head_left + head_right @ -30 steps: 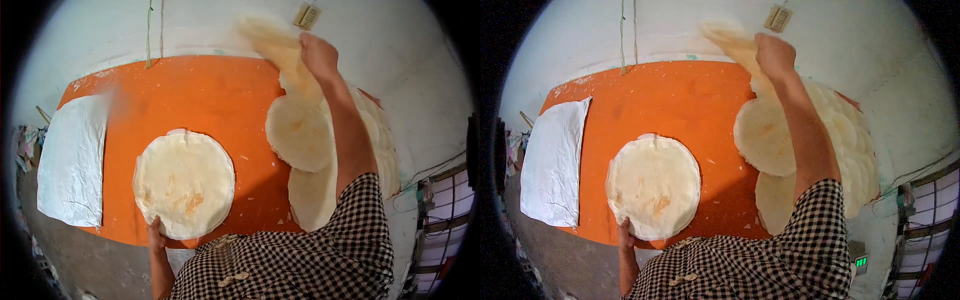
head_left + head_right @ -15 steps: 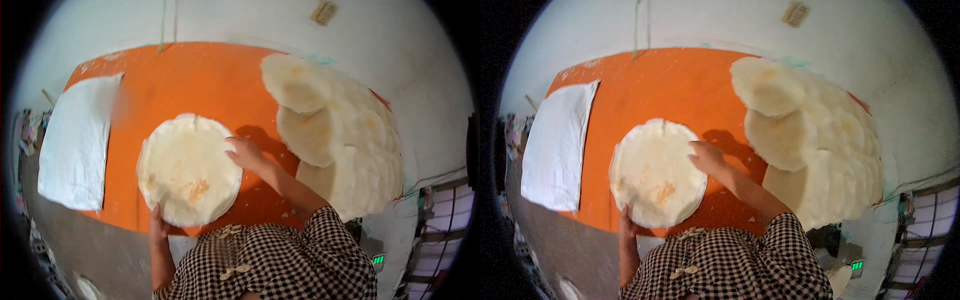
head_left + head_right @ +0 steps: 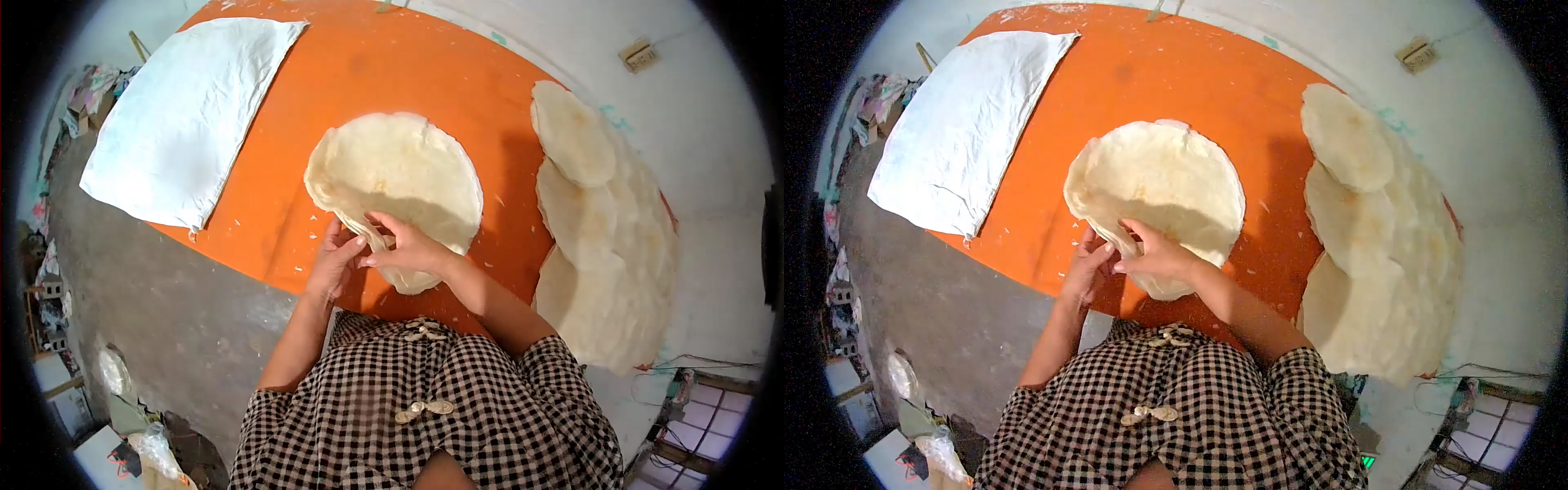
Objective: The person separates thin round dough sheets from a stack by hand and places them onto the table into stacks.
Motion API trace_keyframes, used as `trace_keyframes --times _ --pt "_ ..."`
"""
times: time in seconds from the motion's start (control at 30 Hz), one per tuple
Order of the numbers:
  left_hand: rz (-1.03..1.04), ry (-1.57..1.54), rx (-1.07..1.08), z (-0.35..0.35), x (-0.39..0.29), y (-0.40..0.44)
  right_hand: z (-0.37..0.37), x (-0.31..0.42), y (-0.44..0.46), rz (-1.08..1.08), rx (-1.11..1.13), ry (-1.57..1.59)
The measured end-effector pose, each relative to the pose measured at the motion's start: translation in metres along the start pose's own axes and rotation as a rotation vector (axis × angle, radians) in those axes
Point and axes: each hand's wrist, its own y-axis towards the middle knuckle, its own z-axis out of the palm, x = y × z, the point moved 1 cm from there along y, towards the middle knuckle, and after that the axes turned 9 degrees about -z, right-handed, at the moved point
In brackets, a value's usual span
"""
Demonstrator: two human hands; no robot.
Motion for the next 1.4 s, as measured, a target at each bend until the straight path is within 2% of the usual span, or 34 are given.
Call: trace_keyframes --times 0.13,0.23,0.43,0.53,0.63,0.77,0.93,1.03,1.13,1.17,1.23,1.27,1.33,1.4 --pt "-0.012 -0.004 0.029 0.008 0.001 0.005 -0.009 0.009 -0.007 0.049 -0.003 0.036" --pt "-0.033 -0.018 0.020 0.005 0.003 0.009 -0.015 -0.004 -0.008 -0.031 0.018 0.037" --pt "-0.024 0.020 -0.011 0.008 0.003 0.009 -0.022 -0.010 -0.014 0.007 0.002 0.173" --pt "-0.035 0.023 -0.014 -0.001 0.009 0.014 -0.022 -0.027 -0.011 0.045 -0.049 0.148" --pt "-0.063 0.063 -0.093 -0.005 0.011 0.013 -0.016 -0.033 -0.007 -0.037 -0.177 0.085" --pt "0.043 0.125 -0.186 0.016 0.004 0.001 -0.014 -0.028 -0.003 -0.071 -0.139 -0.021" --pt "0.023 0.094 -0.243 0.001 0.014 0.006 -0.014 -0.022 0.000 0.022 0.042 -0.090" --pt "0.013 0.239 -0.242 -0.002 0.016 0.007 0.002 -0.002 -0.007 -0.113 -0.080 -0.147" --pt "0.012 0.339 -0.268 -0.005 0.013 0.005 -0.002 -0.013 -0.004 -0.025 -0.102 -0.385" --pt "0.017 0.358 -0.279 -0.009 0.010 0.004 -0.005 -0.013 -0.001 0.035 -0.146 -0.223" --pt "0.039 0.192 -0.379 -0.020 0.007 -0.001 -0.024 -0.010 0.001 0.152 -0.249 0.094" --pt "0.048 0.108 -0.419 -0.026 0.006 -0.003 -0.040 -0.008 0.000 0.139 -0.294 0.122" --pt "0.012 0.029 -0.500 -0.058 0.022 0.004 -0.087 -0.007 -0.005 0.107 -0.392 0.176" --pt "-0.013 -0.024 -0.546 -0.062 0.028 0.001 -0.156 -0.001 -0.016 -0.049 -0.359 -0.024"
